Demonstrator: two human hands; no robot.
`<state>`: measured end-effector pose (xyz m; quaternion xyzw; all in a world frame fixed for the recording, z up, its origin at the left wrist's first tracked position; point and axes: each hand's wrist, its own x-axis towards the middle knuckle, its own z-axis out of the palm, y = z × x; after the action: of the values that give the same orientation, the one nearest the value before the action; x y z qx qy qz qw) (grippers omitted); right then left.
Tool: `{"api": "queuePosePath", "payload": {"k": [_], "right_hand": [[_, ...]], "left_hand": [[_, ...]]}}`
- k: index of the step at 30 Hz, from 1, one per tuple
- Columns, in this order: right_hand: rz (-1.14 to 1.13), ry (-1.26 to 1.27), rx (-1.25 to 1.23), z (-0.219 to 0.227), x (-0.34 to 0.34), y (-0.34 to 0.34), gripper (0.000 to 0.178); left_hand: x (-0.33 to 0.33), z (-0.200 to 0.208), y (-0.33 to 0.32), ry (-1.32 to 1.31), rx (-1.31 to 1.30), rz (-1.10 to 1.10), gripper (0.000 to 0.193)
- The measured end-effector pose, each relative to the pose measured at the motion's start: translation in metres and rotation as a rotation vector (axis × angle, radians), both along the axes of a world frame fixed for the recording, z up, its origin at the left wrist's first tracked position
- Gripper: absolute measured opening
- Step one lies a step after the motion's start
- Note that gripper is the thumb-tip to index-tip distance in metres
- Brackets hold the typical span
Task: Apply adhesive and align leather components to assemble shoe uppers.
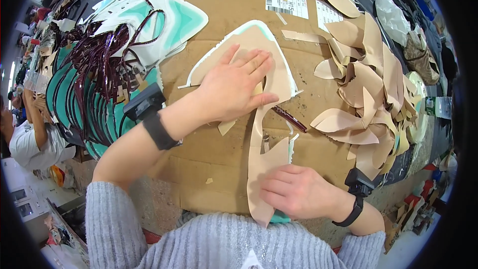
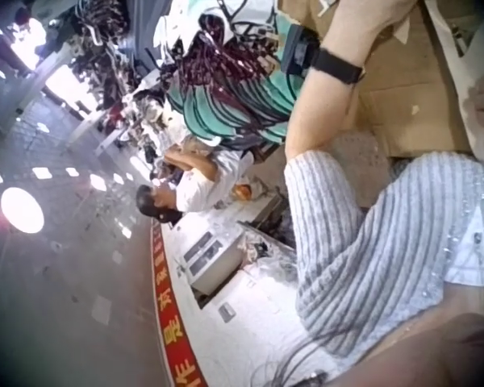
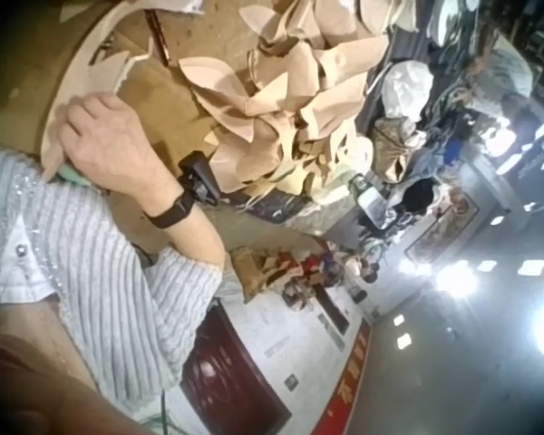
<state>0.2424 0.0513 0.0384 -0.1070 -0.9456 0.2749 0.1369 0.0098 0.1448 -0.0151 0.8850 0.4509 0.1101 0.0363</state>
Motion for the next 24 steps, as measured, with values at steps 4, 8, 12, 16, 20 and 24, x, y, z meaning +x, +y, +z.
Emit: {"api": "queuePosePath", "payload": {"k": [4, 8, 12, 16, 20, 24], "right_hand": [[0.038, -0.056, -0.01, 0.001, 0.001, 0.003, 0.013], [0.035, -0.037, -0.026, 0.0, 0.002, 0.003, 0.013], [0.038, -0.038, -0.046, -0.001, 0.003, 0.006, 0.012], [0.058, -0.05, -0.049, 0.002, 0.0, 0.01, 0.014], [0.075, -0.1, -0.072, 0.004, 0.001, 0.011, 0.018], [0.063, -0.1, -0.091, 0.006, 0.002, 0.009, 0.019]], "left_hand": [[0.017, -0.001, 0.002, 0.037, -0.07, 0.141, 0.074], [0.022, -0.011, 0.005, -0.08, 0.003, 0.13, 0.073], [0.024, -0.002, 0.002, -0.011, -0.064, 0.101, 0.07], [0.021, -0.003, 0.001, -0.033, -0.088, 0.131, 0.069], [0.021, -0.008, 0.0, -0.104, -0.09, 0.201, 0.07], [0.013, -0.012, 0.0, -0.121, -0.09, 0.259, 0.069]]}}
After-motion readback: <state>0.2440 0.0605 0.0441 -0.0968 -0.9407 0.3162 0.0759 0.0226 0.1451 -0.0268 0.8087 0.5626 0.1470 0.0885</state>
